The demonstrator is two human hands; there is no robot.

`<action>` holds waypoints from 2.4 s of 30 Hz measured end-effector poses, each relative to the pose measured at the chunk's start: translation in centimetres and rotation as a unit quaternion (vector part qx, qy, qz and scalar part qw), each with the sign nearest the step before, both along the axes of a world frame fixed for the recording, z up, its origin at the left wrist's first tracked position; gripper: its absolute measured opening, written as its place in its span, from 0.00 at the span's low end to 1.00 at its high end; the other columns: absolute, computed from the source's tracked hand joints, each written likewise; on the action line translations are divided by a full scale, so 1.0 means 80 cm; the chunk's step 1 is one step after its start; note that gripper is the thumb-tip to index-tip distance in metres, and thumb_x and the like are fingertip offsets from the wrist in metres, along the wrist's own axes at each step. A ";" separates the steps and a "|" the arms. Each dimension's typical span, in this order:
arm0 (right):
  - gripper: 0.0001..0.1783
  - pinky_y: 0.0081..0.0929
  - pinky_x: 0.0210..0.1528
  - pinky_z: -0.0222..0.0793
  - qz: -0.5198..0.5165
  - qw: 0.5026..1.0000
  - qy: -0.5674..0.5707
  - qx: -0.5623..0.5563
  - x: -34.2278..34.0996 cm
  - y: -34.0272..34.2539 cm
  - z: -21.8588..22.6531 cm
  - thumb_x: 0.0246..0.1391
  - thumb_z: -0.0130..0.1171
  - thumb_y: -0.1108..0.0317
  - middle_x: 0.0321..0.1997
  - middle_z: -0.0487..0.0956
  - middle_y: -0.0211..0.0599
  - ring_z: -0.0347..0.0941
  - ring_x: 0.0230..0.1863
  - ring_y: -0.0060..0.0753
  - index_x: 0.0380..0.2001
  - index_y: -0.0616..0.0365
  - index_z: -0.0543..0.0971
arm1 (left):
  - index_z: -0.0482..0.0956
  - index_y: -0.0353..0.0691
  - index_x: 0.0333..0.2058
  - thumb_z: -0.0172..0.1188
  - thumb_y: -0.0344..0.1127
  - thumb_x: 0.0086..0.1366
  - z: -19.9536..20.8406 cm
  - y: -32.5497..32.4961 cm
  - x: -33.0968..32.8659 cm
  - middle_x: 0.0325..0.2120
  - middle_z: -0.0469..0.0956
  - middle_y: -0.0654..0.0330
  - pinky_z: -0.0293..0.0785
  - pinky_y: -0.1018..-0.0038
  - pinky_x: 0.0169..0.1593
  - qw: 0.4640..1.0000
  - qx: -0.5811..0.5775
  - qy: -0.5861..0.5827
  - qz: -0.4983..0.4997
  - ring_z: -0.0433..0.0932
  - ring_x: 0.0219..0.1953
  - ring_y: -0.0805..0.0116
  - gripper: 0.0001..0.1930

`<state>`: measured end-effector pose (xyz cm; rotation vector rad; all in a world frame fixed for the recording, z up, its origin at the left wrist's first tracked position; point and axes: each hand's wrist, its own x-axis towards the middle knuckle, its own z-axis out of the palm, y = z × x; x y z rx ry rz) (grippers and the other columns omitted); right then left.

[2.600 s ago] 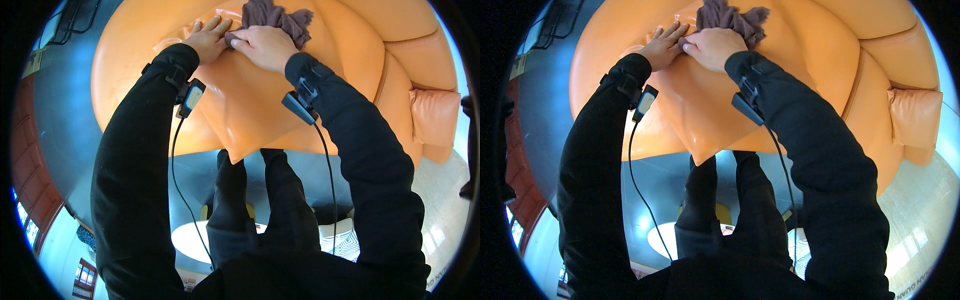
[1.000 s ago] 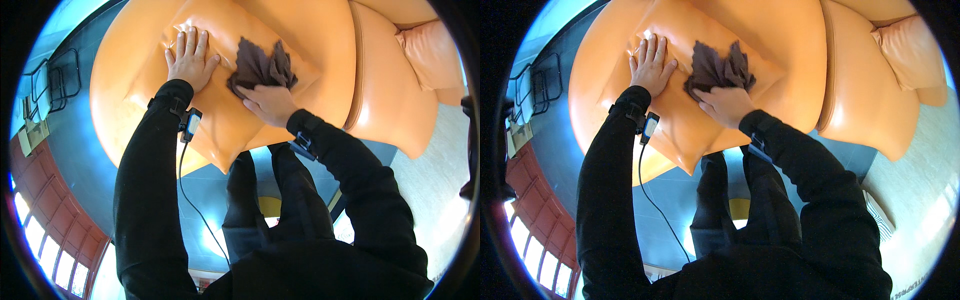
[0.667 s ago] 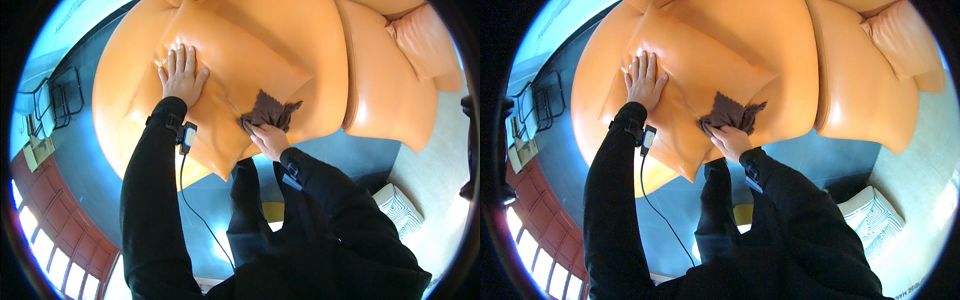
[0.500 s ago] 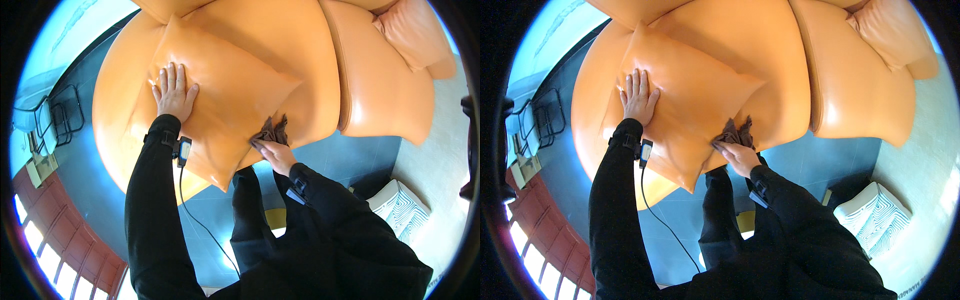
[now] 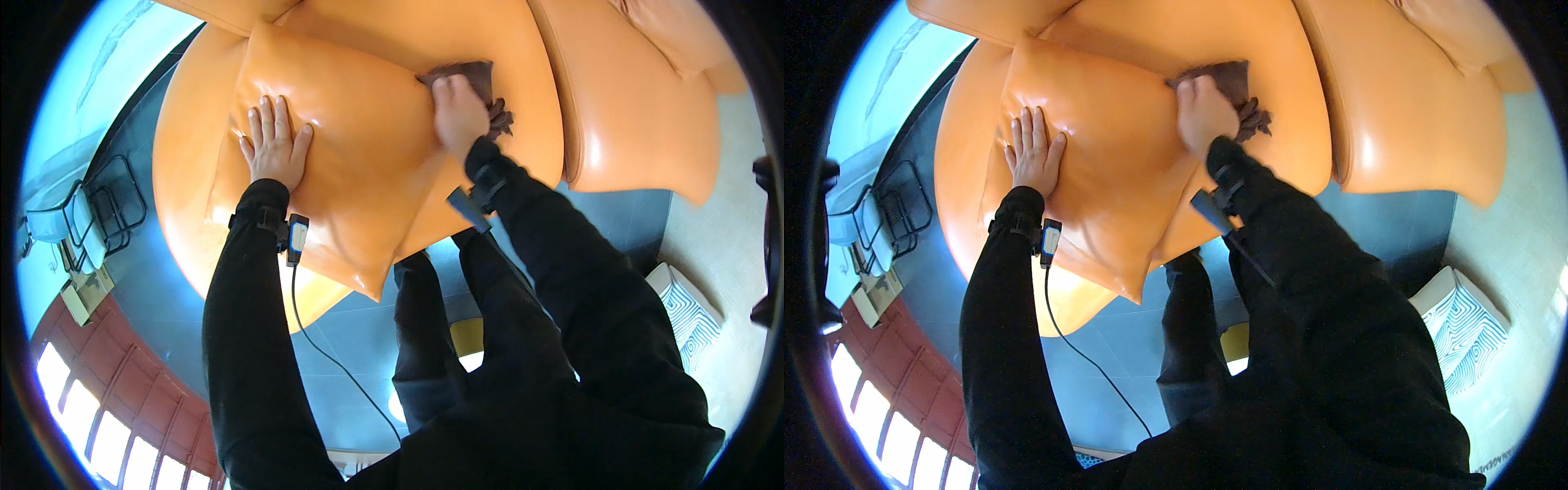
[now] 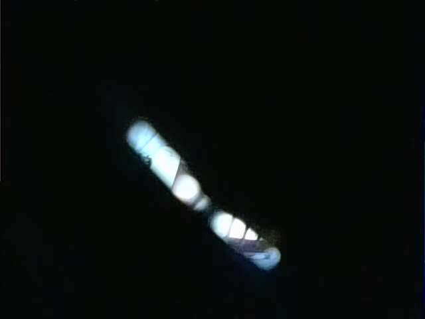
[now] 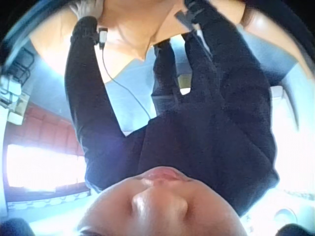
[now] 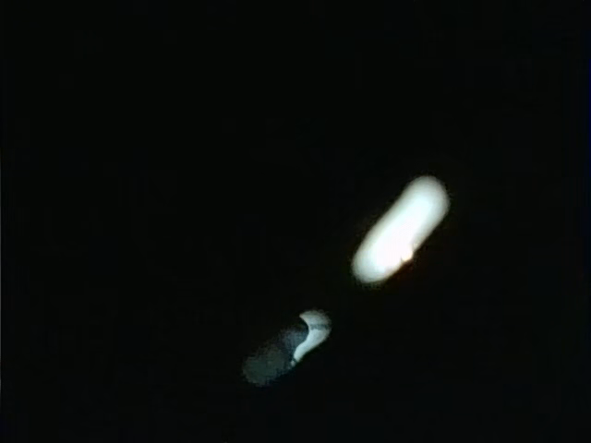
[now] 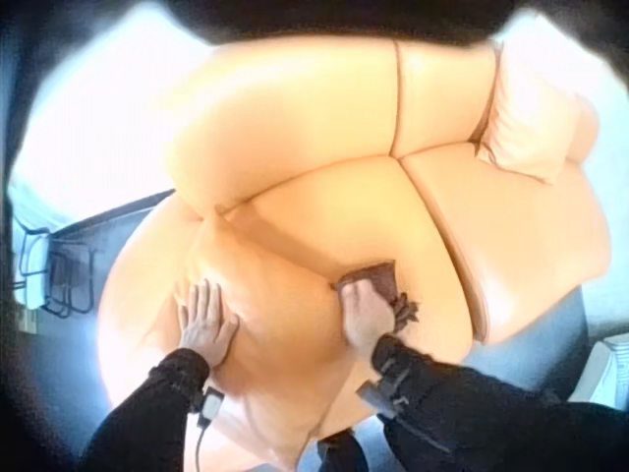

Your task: The person wets a dark cloth in a bowl of water, wrings it out, and then wipes the surface of an orange leather sofa and its cushions. The person moves around the sofa to clean different sections.

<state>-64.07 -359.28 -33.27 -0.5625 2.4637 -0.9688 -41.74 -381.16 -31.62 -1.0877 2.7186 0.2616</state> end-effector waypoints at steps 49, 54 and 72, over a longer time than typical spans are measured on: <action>0.18 0.18 0.23 0.66 -0.195 0.881 -0.423 -0.081 0.017 0.386 -0.037 0.67 0.50 0.57 0.34 0.83 0.27 0.68 0.20 0.16 0.44 0.61 0.79 | 0.82 0.46 0.32 0.52 0.46 0.66 0.160 0.123 -0.275 0.30 0.78 0.57 0.69 0.55 0.47 0.868 0.041 -0.088 -0.487 0.77 0.42 0.54 0.14; 0.16 0.19 0.19 0.66 -0.279 0.860 -0.420 -0.081 0.004 0.395 -0.042 0.67 0.50 0.59 0.26 0.79 0.27 0.68 0.18 0.18 0.41 0.62 0.78 | 0.82 0.32 0.37 0.63 0.29 0.61 0.352 0.036 -0.212 0.30 0.72 0.50 0.70 0.68 0.37 0.954 0.133 0.012 -0.268 0.74 0.32 0.56 0.07; 0.11 0.24 0.18 0.67 -0.243 0.883 -0.364 -0.170 -0.049 0.298 0.007 0.70 0.47 0.62 0.21 0.69 0.26 0.67 0.16 0.23 0.41 0.57 0.74 | 0.80 0.33 0.51 0.57 0.26 0.67 0.267 0.008 0.385 0.56 0.76 0.52 0.73 0.67 0.56 0.880 0.168 0.338 0.289 0.75 0.56 0.61 0.15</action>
